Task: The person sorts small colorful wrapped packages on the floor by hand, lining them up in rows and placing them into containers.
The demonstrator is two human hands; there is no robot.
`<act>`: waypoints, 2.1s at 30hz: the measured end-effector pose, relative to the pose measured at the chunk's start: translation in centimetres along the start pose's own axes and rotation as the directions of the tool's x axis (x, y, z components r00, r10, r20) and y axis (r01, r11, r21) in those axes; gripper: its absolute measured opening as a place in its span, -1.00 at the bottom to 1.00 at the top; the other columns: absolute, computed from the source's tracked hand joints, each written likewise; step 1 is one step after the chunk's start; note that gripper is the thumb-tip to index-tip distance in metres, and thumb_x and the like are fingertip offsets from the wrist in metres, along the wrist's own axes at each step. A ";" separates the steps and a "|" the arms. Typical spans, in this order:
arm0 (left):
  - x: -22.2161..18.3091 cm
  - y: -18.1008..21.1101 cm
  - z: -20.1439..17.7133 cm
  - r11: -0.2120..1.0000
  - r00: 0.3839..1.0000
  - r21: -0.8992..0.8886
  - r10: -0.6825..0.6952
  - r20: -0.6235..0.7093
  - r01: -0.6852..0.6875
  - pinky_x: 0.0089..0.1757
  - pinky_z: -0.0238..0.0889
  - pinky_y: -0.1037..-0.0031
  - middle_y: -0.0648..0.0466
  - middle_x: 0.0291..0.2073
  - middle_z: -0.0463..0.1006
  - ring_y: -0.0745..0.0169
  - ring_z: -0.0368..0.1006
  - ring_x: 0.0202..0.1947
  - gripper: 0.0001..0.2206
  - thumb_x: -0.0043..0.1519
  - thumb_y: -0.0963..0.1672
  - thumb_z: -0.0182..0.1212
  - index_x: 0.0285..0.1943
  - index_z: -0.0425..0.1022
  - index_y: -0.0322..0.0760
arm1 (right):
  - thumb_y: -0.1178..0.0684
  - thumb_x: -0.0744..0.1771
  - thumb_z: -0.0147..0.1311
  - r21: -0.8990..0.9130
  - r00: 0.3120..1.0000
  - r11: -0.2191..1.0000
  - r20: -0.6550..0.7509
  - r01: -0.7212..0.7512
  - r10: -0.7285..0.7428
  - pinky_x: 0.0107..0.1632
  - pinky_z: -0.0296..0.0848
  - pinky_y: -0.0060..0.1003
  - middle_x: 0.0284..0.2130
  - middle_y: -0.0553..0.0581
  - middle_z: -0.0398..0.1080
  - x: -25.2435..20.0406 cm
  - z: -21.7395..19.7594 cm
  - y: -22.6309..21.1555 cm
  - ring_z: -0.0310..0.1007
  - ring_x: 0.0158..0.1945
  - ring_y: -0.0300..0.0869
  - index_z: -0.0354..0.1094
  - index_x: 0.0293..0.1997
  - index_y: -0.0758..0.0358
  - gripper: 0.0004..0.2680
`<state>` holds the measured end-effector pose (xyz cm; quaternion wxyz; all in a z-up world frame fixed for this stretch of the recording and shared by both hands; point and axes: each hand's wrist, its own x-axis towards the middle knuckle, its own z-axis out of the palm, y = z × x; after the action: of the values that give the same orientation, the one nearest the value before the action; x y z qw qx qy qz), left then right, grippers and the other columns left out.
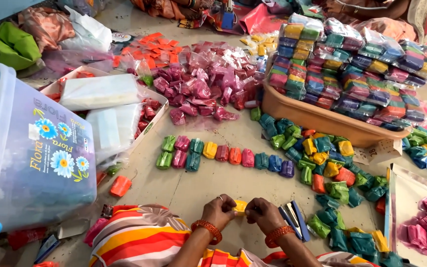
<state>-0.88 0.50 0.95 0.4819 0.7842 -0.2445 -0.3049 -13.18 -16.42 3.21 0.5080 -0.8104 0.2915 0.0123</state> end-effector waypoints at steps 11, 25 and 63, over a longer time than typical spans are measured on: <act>2.6 -1.0 0.1 0.863 0.945 -0.386 -0.305 0.117 0.326 -0.38 0.39 0.46 0.09 -0.31 0.64 0.31 0.58 -0.36 -0.65 0.19 -0.04 0.36 0.06 0.42 -0.25 | 0.11 0.31 0.23 0.545 0.947 0.798 -0.018 -0.259 0.320 -0.21 0.63 -0.23 -0.32 0.14 0.52 1.5 0.6 1.8 0.58 -0.35 -0.10 0.43 -0.13 0.38 -0.84; 1.4 1.1 -0.7 0.994 0.992 0.072 -0.090 0.084 0.084 -0.23 0.46 0.40 -0.01 -0.35 0.69 0.19 0.62 -0.31 -0.67 0.06 -0.01 0.49 -0.11 0.55 -0.19 | 0.04 0.25 0.35 0.155 0.965 0.960 -0.084 -0.234 0.249 -0.47 0.40 -0.32 -0.52 0.11 0.51 0.4 1.4 -0.7 0.44 -0.55 -0.23 0.48 -0.30 0.34 -0.83; -2.6 3.3 -1.6 0.705 0.901 0.575 0.408 0.150 -0.415 -0.02 0.37 0.12 -0.06 0.04 0.39 -0.23 0.33 0.08 -0.69 0.09 -0.21 0.26 0.02 0.52 -0.06 | 0.22 0.30 0.13 0.664 0.964 0.739 -0.102 -0.118 0.245 -0.18 0.68 -0.18 -0.24 0.26 0.52 3.7 1.9 4.9 0.66 -0.23 0.01 0.39 -0.09 0.40 -0.86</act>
<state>-1.84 1.89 5.15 0.2661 0.8186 -0.4986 -0.1024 -12.00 -18.12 -2.88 0.7257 -0.5477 0.4003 -0.1146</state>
